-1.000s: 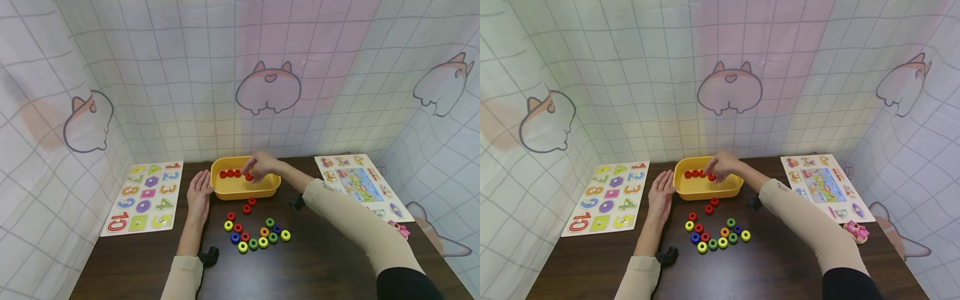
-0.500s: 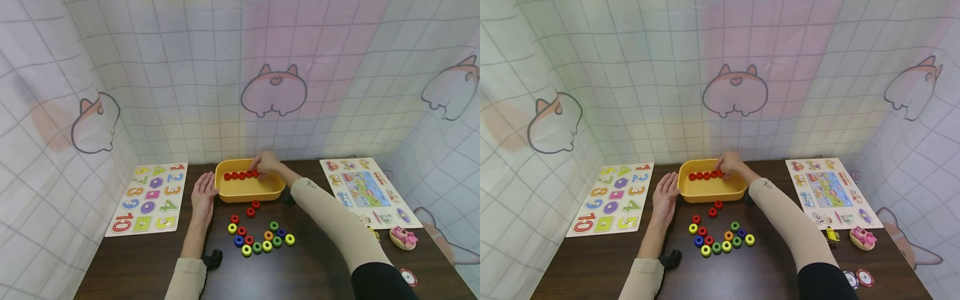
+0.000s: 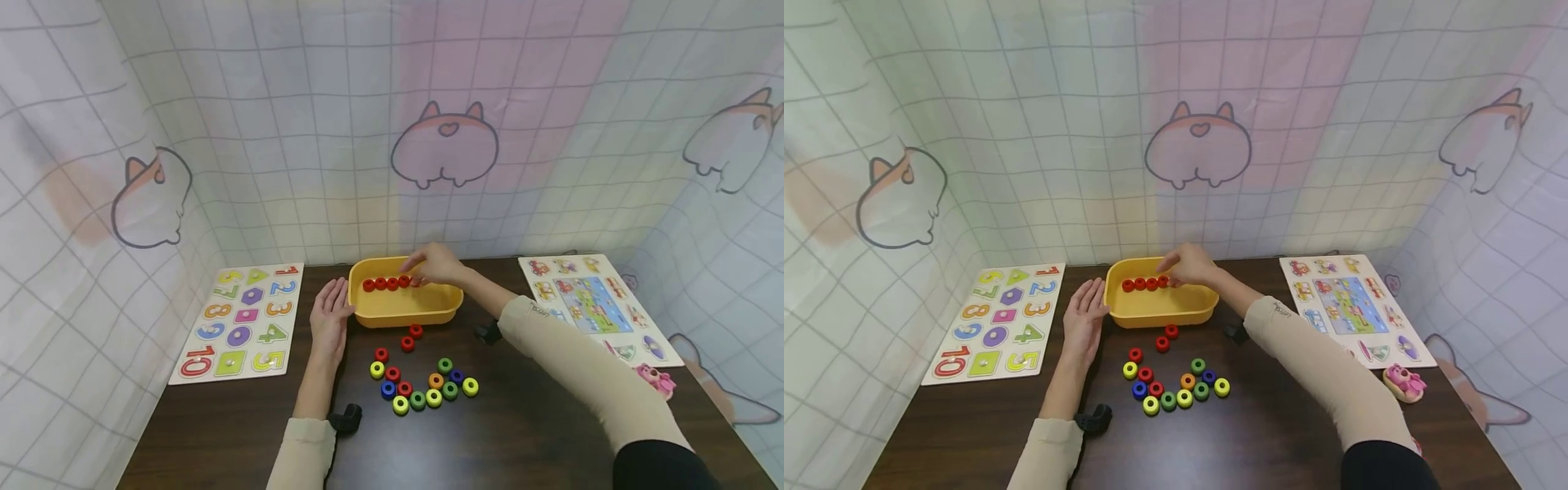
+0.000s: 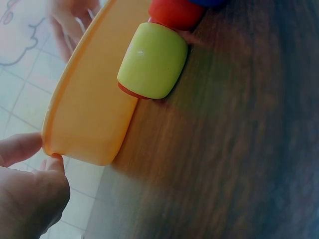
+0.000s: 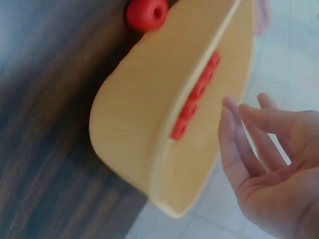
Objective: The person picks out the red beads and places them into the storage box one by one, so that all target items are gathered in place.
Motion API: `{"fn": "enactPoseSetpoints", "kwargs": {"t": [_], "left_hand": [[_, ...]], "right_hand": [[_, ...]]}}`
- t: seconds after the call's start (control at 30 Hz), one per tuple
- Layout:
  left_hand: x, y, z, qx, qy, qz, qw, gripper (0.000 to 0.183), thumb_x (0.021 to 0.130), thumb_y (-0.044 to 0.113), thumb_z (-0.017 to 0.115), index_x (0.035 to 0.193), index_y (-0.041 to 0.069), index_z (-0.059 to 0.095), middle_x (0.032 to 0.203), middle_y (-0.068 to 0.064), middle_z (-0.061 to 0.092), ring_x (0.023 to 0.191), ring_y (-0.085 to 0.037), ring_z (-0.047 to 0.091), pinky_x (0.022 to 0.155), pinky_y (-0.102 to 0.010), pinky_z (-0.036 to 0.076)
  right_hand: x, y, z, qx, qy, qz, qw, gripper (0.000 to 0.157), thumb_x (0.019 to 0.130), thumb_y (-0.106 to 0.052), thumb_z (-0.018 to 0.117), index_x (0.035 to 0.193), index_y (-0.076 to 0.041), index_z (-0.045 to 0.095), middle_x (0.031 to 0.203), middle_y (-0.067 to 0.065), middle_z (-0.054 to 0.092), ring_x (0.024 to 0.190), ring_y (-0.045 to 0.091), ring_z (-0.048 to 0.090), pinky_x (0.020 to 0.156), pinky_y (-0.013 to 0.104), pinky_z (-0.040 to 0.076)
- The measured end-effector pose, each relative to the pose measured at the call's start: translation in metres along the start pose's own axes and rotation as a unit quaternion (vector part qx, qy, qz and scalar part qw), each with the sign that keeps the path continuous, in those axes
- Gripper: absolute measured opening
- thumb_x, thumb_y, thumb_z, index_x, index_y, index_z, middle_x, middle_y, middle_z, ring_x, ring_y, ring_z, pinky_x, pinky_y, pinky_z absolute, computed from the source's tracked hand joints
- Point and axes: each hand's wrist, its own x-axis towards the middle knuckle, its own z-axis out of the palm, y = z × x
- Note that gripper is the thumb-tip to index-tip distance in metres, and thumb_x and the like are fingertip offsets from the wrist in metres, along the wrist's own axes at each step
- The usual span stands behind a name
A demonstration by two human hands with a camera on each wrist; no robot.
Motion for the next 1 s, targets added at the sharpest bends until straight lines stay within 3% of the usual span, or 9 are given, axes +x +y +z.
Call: {"fn": "enactPoseSetpoints", "kwargs": {"t": [0.2,0.3,0.47,0.6,0.8,1.0], "left_hand": [[0.002,0.003,-0.001,0.002,0.002,0.012,0.9999,0.072,0.081,-0.030,0.048,0.143,0.003,0.037,0.152,-0.019,0.036,0.138,-0.024,0.042,0.117,-0.040,0.028],[0.003,0.004,-0.002,0.008,0.005,0.014,0.9999,0.072,0.081,-0.030,0.048,0.143,0.004,0.038,0.152,-0.018,0.037,0.138,-0.023,0.043,0.115,-0.038,0.031],[0.003,0.004,-0.004,0.016,0.010,0.008,0.9998,0.072,0.082,-0.030,0.048,0.144,0.006,0.038,0.150,-0.015,0.040,0.138,-0.022,0.043,0.111,-0.032,0.038],[0.001,0.003,-0.005,0.018,0.012,0.008,0.9997,0.073,0.082,-0.029,0.048,0.144,0.007,0.038,0.151,-0.015,0.040,0.138,-0.022,0.042,0.112,-0.034,0.036],[-0.001,0.000,-0.003,0.005,0.000,0.012,0.9999,0.072,0.082,-0.030,0.046,0.144,0.004,0.036,0.154,-0.020,0.034,0.140,-0.026,0.039,0.117,-0.040,0.028],[-0.002,-0.003,0.001,0.000,-0.004,0.015,0.9999,0.072,0.082,-0.031,0.045,0.144,0.004,0.037,0.151,-0.019,0.037,0.139,-0.025,0.041,0.117,-0.041,0.027]], "right_hand": [[-0.031,-0.025,0.004,0.019,-0.038,-0.081,0.996,0.017,0.088,0.002,0.066,0.099,-0.007,0.076,0.103,0.010,0.073,0.081,0.024,0.073,0.071,0.037,0.062],[-0.045,-0.032,0.013,0.018,-0.078,-0.090,0.993,0.016,0.088,0.000,0.068,0.098,-0.010,0.076,0.102,0.009,0.074,0.081,0.023,0.073,0.069,0.032,0.061],[-0.065,-0.036,0.036,0.022,-0.146,-0.086,0.985,0.016,0.086,-0.004,0.072,0.096,-0.015,0.077,0.097,0.005,0.075,0.081,0.024,0.072,0.070,0.037,0.062],[-0.075,-0.032,0.058,0.010,-0.188,-0.077,0.979,0.014,0.087,-0.007,0.072,0.099,-0.012,0.077,0.092,0.005,0.075,0.080,0.024,0.072,0.069,0.036,0.062],[-0.083,-0.020,0.082,-0.029,-0.193,-0.068,0.978,0.013,0.086,-0.010,0.074,0.099,-0.011,0.075,0.084,-0.005,0.073,0.074,0.026,0.072,0.061,0.031,0.061],[-0.085,-0.009,0.096,-0.016,-0.188,-0.039,0.981,0.011,0.086,-0.010,0.074,0.096,-0.013,0.075,0.083,-0.003,0.073,0.069,0.024,0.072,0.061,0.035,0.061]]}}
